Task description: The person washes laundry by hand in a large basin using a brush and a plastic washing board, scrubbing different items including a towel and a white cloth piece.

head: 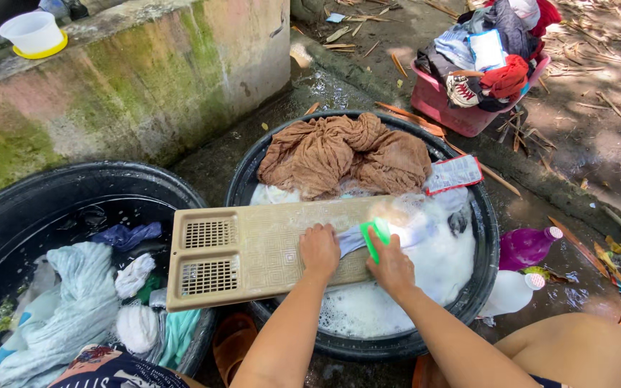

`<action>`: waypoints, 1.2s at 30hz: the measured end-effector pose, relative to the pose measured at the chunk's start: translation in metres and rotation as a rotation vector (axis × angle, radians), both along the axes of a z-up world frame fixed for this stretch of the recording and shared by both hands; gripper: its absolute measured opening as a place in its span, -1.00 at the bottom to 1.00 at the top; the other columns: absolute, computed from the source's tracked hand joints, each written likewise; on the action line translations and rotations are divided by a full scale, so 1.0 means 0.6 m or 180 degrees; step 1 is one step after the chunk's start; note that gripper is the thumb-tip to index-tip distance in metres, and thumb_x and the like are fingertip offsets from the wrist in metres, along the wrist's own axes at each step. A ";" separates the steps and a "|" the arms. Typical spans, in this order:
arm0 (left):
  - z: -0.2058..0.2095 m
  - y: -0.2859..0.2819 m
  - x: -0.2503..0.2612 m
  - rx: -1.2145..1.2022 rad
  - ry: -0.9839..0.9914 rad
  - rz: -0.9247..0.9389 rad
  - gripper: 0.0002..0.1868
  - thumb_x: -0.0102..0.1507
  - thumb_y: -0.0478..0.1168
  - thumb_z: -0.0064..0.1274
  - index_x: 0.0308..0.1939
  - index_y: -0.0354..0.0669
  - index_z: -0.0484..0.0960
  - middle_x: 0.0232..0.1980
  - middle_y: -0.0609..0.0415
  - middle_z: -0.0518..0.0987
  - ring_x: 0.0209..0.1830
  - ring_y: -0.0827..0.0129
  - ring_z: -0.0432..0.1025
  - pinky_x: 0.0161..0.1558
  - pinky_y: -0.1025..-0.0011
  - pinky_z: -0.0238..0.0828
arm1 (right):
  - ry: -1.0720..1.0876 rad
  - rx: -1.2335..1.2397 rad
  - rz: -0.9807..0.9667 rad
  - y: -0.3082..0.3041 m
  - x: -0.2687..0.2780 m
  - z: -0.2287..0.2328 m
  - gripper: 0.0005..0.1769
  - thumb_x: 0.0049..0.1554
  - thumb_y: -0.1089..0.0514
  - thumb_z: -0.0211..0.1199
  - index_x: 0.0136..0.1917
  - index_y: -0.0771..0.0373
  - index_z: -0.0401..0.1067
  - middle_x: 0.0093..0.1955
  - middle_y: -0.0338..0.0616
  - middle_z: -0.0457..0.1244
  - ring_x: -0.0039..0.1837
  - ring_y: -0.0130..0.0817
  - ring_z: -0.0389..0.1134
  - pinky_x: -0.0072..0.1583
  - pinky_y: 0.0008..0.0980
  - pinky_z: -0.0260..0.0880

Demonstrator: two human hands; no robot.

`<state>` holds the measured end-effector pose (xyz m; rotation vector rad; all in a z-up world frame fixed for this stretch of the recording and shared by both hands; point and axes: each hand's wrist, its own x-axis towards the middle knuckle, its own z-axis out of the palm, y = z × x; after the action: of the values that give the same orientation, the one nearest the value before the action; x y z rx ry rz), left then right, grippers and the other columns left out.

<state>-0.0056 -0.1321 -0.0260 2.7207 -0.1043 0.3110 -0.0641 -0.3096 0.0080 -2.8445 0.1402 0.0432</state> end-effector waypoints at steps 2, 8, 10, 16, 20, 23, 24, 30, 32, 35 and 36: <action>-0.033 0.003 0.027 -0.2230 0.0040 0.0151 -0.86 0.35 -0.12 0.03 -0.18 -0.09 0.58 -0.22 -0.14 0.66 -0.23 -0.03 0.54 -0.17 0.11 0.46 | -0.0135 0.0401 -0.0046 -0.006 -0.002 0.007 -0.10 0.03 0.01 0.33 0.56 -0.41 0.07 0.18 0.08 0.12 0.09 0.20 0.38 0.13 0.11 0.43; 0.027 0.112 -0.039 -0.1684 0.0016 0.0652 -0.87 0.26 -0.16 0.11 -0.24 -0.10 0.55 -0.32 -0.21 0.65 -0.27 -0.17 0.52 -0.28 0.03 0.38 | 0.0196 0.0573 -0.0147 0.050 -0.001 0.042 -0.11 0.05 -0.02 0.33 0.57 -0.39 0.06 0.18 0.08 0.16 0.11 0.18 0.38 0.15 0.08 0.42; 0.068 0.135 -0.088 -0.1218 -0.0023 0.0668 -0.87 0.26 -0.15 0.12 -0.22 -0.09 0.55 -0.30 -0.19 0.64 -0.27 -0.15 0.52 -0.26 0.01 0.37 | -0.1302 0.0761 0.0435 0.125 -0.019 0.032 -0.07 -0.03 0.02 0.39 0.55 -0.10 0.10 0.28 0.35 0.12 0.14 0.37 0.33 0.03 0.11 0.41; 0.111 0.208 -0.144 -0.0248 -0.0608 0.0454 -0.87 0.21 -0.19 0.17 -0.28 -0.11 0.55 -0.31 -0.04 0.67 -0.27 0.00 0.54 0.06 -0.10 0.24 | -0.0614 0.0630 0.0624 0.139 -0.006 -0.056 -0.08 -0.01 -0.02 0.34 0.58 -0.22 0.09 0.34 0.36 0.16 -0.02 0.20 0.43 -0.04 0.09 0.44; 0.107 0.212 -0.144 -0.0170 -0.0356 0.0827 -0.82 0.16 -0.15 0.23 -0.35 -0.12 0.57 -0.39 -0.01 0.67 -0.34 0.02 0.54 0.25 -0.31 0.06 | 0.0114 0.0057 -0.0417 -0.035 0.075 -0.018 -0.17 0.11 -0.04 0.31 0.59 -0.12 0.10 0.27 0.30 0.22 0.03 0.17 0.45 0.04 0.04 0.48; 0.090 0.209 -0.154 -0.0201 -0.0815 0.0771 -0.79 0.14 -0.15 0.24 -0.37 -0.16 0.55 -0.42 0.02 0.65 -0.34 0.03 0.53 0.21 -0.28 0.11 | -0.0492 0.0489 0.0497 0.095 0.056 -0.014 -0.10 0.07 0.03 0.31 0.62 0.02 0.04 0.46 0.58 -0.05 0.06 0.24 0.43 -0.03 0.08 0.48; 0.084 0.210 -0.151 -0.0206 -0.0827 0.0786 -0.79 0.14 -0.15 0.24 -0.37 -0.16 0.55 -0.42 0.02 0.65 -0.34 0.03 0.53 0.21 -0.28 0.11 | -0.0218 0.0649 0.0586 0.169 0.010 -0.021 -0.10 0.11 0.06 0.23 0.66 -0.11 0.01 0.41 0.26 0.11 0.10 0.14 0.43 0.06 0.07 0.45; 0.075 0.224 -0.160 -0.0435 -0.0629 0.0688 -0.75 0.19 -0.14 0.27 -0.33 -0.18 0.53 -0.37 -0.05 0.61 -0.29 -0.01 0.50 -0.11 0.09 0.32 | -0.0087 0.0489 0.0150 0.089 -0.012 -0.023 -0.09 0.11 -0.09 0.26 0.66 -0.19 0.00 0.23 0.26 0.20 0.19 0.17 0.36 0.17 0.06 0.39; 0.087 0.216 -0.163 -0.0511 -0.0712 0.0678 -0.74 0.16 -0.15 0.29 -0.34 -0.20 0.53 -0.39 -0.06 0.61 -0.34 -0.01 0.50 -0.14 0.09 0.34 | 0.0416 0.0216 -0.0676 -0.016 0.023 -0.006 -0.15 0.14 -0.08 0.26 0.63 -0.30 0.03 0.32 0.25 0.17 0.12 0.23 0.39 0.13 0.09 0.43; 0.099 0.207 -0.172 -0.0408 -0.0691 0.0851 -0.73 0.13 -0.15 0.30 -0.40 -0.20 0.52 -0.42 -0.10 0.60 -0.35 -0.06 0.48 -0.17 0.08 0.34 | -0.1139 0.0099 0.0450 0.044 0.044 -0.022 -0.08 0.04 -0.07 0.35 0.59 0.01 0.06 0.25 0.34 0.21 0.15 0.31 0.34 -0.01 0.14 0.43; 0.099 0.206 -0.171 -0.0420 -0.0692 0.0859 -0.73 0.13 -0.15 0.30 -0.40 -0.20 0.52 -0.42 -0.10 0.60 -0.35 -0.06 0.48 -0.17 0.08 0.34 | -0.0078 0.0109 0.0238 0.110 0.021 -0.033 -0.10 0.13 -0.01 0.23 0.65 -0.16 -0.06 0.52 0.30 0.03 0.00 0.17 0.41 -0.04 0.10 0.46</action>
<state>-0.1083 -0.0082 0.0335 2.5610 0.2177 0.6667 -0.0515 -0.2437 -0.0121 -2.8139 0.0277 0.0263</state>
